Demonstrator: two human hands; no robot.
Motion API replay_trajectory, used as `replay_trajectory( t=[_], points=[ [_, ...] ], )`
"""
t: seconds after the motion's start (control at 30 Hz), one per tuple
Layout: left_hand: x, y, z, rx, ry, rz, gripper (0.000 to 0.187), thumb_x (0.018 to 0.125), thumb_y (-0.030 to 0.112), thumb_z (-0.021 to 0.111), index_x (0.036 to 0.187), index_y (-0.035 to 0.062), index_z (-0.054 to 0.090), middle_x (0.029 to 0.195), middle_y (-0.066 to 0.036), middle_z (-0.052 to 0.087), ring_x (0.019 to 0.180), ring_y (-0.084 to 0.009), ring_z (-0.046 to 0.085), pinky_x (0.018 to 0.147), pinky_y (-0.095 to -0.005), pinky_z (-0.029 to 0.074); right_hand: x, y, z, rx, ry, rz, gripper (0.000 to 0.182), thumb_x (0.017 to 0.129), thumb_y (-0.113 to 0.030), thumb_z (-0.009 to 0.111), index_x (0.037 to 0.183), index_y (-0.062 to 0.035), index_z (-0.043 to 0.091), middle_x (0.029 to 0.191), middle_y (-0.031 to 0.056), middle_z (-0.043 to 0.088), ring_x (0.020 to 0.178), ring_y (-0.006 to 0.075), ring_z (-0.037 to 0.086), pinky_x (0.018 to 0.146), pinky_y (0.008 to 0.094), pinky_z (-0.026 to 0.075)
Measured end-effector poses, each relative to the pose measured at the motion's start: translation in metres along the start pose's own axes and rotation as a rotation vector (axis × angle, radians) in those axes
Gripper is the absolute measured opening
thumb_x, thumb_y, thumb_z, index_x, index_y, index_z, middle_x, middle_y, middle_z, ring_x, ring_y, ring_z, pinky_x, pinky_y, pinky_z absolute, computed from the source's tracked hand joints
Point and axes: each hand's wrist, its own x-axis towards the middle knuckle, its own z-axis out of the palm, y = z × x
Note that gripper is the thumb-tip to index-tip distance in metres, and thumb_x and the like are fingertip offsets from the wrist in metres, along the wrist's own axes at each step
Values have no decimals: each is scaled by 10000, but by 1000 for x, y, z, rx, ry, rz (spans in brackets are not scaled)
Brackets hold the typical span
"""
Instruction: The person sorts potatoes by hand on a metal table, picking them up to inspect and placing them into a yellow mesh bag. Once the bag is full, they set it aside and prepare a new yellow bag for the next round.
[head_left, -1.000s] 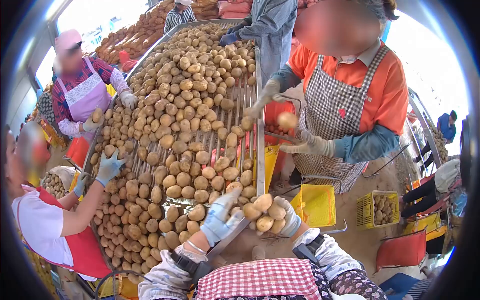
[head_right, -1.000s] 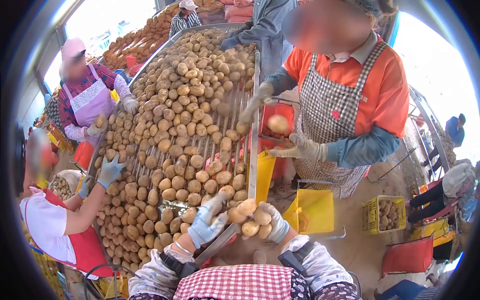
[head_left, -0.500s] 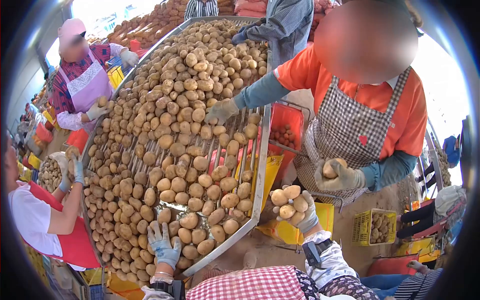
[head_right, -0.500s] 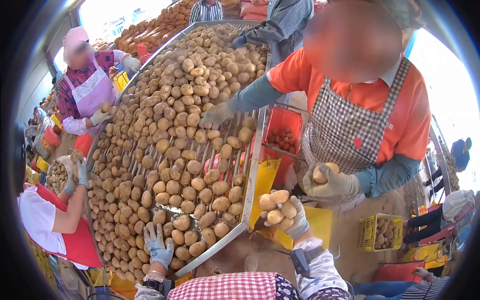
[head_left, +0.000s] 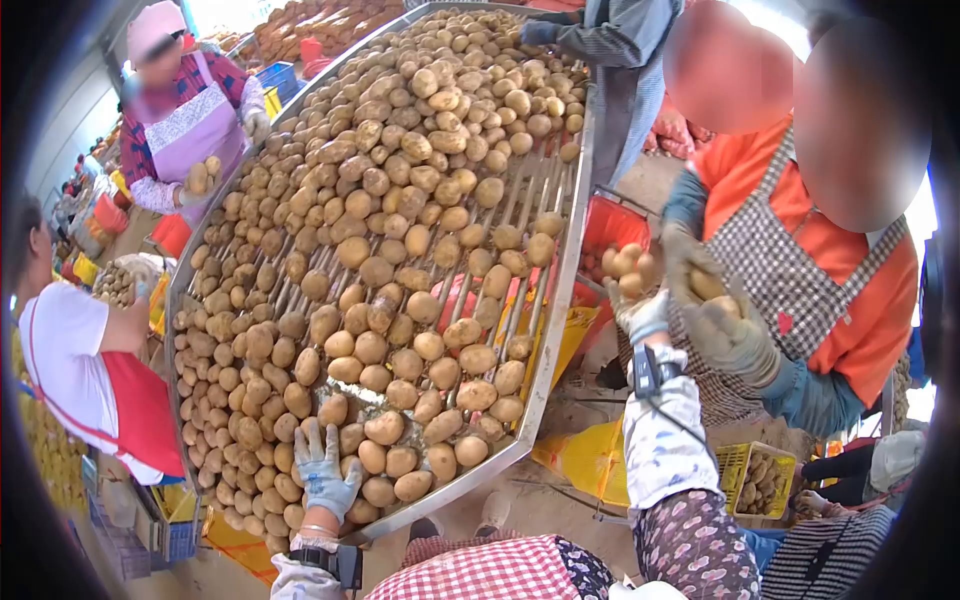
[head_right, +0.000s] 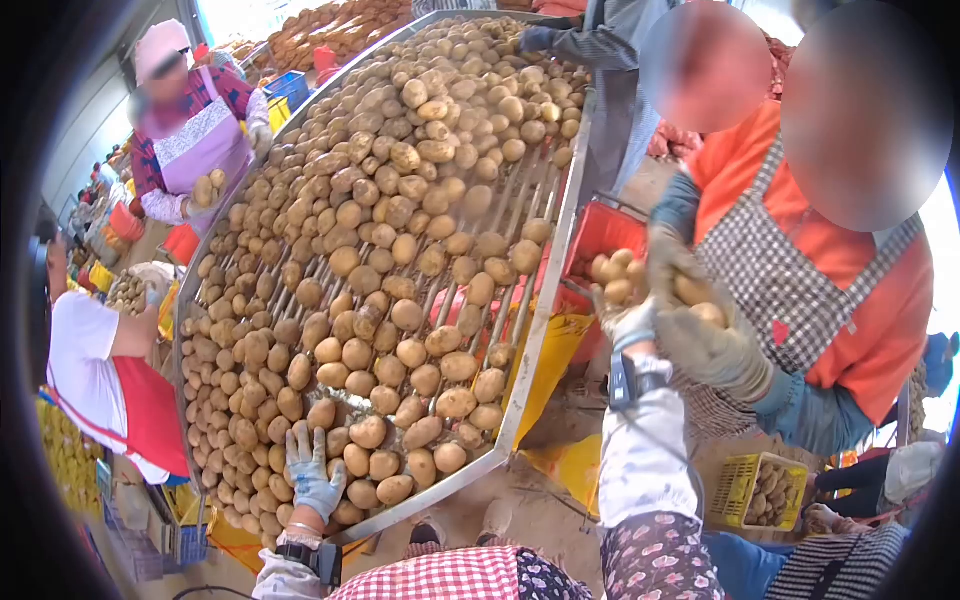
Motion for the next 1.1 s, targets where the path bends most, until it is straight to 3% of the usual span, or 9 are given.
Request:
replay_trajectory(
  t=[0.03,0.17,0.3,0.5,0.57,0.63,0.73,0.9,1.1],
  points=[
    [1,-1,-1,-16,30,17,800,730,346,659,1450,154,366,1534,-167,234,1392,-466,170,1131,-558,167,17,3,0,147,309,104,582,888,-540,531,1281,-124,423,1262,158,519,1016,331,595,794,461,557],
    [0,0,-3,-34,8,-30,764,767,412,644,1434,135,394,1519,-185,256,1375,-483,201,1130,-555,167,-26,63,-38,-465,211,-37,502,939,-423,505,1319,-102,434,1264,155,513,1070,287,567,912,424,486],
    [2,-4,0,-47,-8,-52,758,798,463,611,1452,167,368,1521,-171,252,1379,-487,186,1136,-564,150,-129,117,-50,-1284,-87,-867,344,971,-123,468,1287,12,487,1231,141,538,1135,240,536,990,375,430],
    [26,-13,2,-123,-6,-101,833,808,512,582,1484,129,280,1559,-145,172,1415,-424,143,1112,-574,162,-282,216,19,-1652,-869,-565,761,761,-223,736,1407,-18,388,1461,193,358,1366,370,321,1131,468,255],
    [24,-23,-20,-131,4,-97,724,840,433,587,1438,91,365,1523,-167,268,1401,-382,239,1119,-523,212,-300,240,40,-2380,-1225,-483,776,769,-396,706,1414,-87,405,1492,188,312,1409,409,200,1139,531,183],
    [10,-58,-30,-687,62,-14,558,873,308,580,1360,59,471,1435,-196,413,1344,-349,375,1106,-441,293,-294,257,34,-2411,-1136,-483,780,770,-507,659,1412,-134,418,1493,191,302,1416,430,142,1131,568,141],
    [-49,-111,-59,-430,414,-141,432,852,164,594,1259,26,560,1313,-216,527,1241,-353,488,1062,-406,373,-295,267,20,-2271,-1149,-690,779,759,-482,678,1399,-115,430,1486,203,310,1386,446,224,1115,552,213],
    [-137,-136,-41,-176,168,-209,764,778,450,650,1409,95,404,1455,-204,359,1354,-409,298,1122,-506,210,-353,308,36,-2164,-1682,-505,691,787,-451,658,1373,-139,463,1463,224,330,1360,454,277,1104,537,255],
    [-137,-159,-48,-149,-125,-258,926,720,548,667,1459,108,321,1517,-192,244,1399,-427,181,1142,-524,142,-344,342,51,-1973,-1524,-737,577,774,-352,678,1287,-126,543,1379,190,445,1304,393,387,1057,496,336]
  ],
)
